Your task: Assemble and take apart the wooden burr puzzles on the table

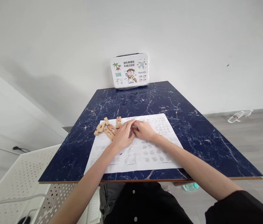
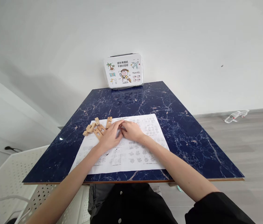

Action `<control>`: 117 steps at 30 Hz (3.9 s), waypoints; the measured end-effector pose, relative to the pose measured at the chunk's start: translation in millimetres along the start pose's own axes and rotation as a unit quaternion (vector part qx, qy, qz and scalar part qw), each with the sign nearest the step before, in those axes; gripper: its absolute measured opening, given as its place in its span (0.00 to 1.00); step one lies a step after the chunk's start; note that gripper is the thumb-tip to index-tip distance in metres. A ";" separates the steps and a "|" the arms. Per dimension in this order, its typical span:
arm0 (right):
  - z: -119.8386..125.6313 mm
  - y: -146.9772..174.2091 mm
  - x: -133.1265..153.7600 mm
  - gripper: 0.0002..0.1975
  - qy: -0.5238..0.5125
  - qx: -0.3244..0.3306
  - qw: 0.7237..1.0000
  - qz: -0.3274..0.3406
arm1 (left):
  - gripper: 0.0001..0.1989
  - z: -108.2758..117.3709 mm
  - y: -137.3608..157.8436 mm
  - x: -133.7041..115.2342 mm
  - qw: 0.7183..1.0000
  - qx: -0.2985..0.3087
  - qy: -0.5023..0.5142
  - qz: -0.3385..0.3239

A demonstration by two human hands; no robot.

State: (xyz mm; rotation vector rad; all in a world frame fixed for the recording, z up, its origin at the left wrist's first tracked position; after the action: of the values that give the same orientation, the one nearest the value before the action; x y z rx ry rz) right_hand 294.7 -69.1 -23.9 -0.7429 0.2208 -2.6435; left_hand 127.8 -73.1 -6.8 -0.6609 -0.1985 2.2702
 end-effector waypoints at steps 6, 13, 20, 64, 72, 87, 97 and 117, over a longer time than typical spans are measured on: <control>-0.3 0.0 -0.3 0.10 -0.008 -0.003 1.000 0.002 | 0.33 0.5 0.4 0.3 1.000 0.000 0.006 -0.004; 0.1 0.6 -0.2 0.11 -0.040 -0.009 0.999 0.014 | 0.31 -0.5 -0.2 -0.5 0.999 -0.025 -0.024 0.002; 2.8 1.8 2.8 0.13 -0.084 -0.018 0.996 0.037 | 0.27 5.4 -0.4 9.5 0.976 -0.163 -0.128 0.073; -2.5 -4.9 -15.5 0.08 -0.175 -0.154 0.970 -0.074 | 0.15 -1.0 -4.8 -0.4 0.990 -0.066 0.104 0.068; -5.2 -4.8 -17.9 0.08 -0.145 -0.149 0.975 -0.076 | 0.13 -2.1 -4.7 29.7 0.976 -0.158 0.046 0.140; 1.5 -5.7 -19.1 0.09 -0.165 -0.067 0.983 0.041 | 0.13 -1.5 -14.1 44.2 0.953 -0.102 0.236 0.159; 1.3 -6.5 -19.1 0.10 -0.206 -0.082 0.975 0.020 | 0.13 5.0 -13.4 40.0 0.970 -0.098 0.181 0.127; 1.7 -6.2 -22.6 0.13 -0.222 -0.123 0.967 -0.030 | 0.13 9.3 -7.8 33.0 0.983 -0.077 -0.116 0.117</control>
State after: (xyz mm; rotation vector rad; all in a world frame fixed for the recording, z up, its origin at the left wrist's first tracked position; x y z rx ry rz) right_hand 311.4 -54.4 -31.5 -1.4154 0.4089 -2.4454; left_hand 108.6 -43.9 -9.5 -0.5178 -0.4323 2.5777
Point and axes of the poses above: each hand's wrist, its own y-axis away from the middle knuckle, its own z-axis out of the back of the hand, x = y × z, the point moved 1 cm from there along -y, towards the middle knuckle, and after that the axes turned 2 degrees about x, right-handed, at the moved point
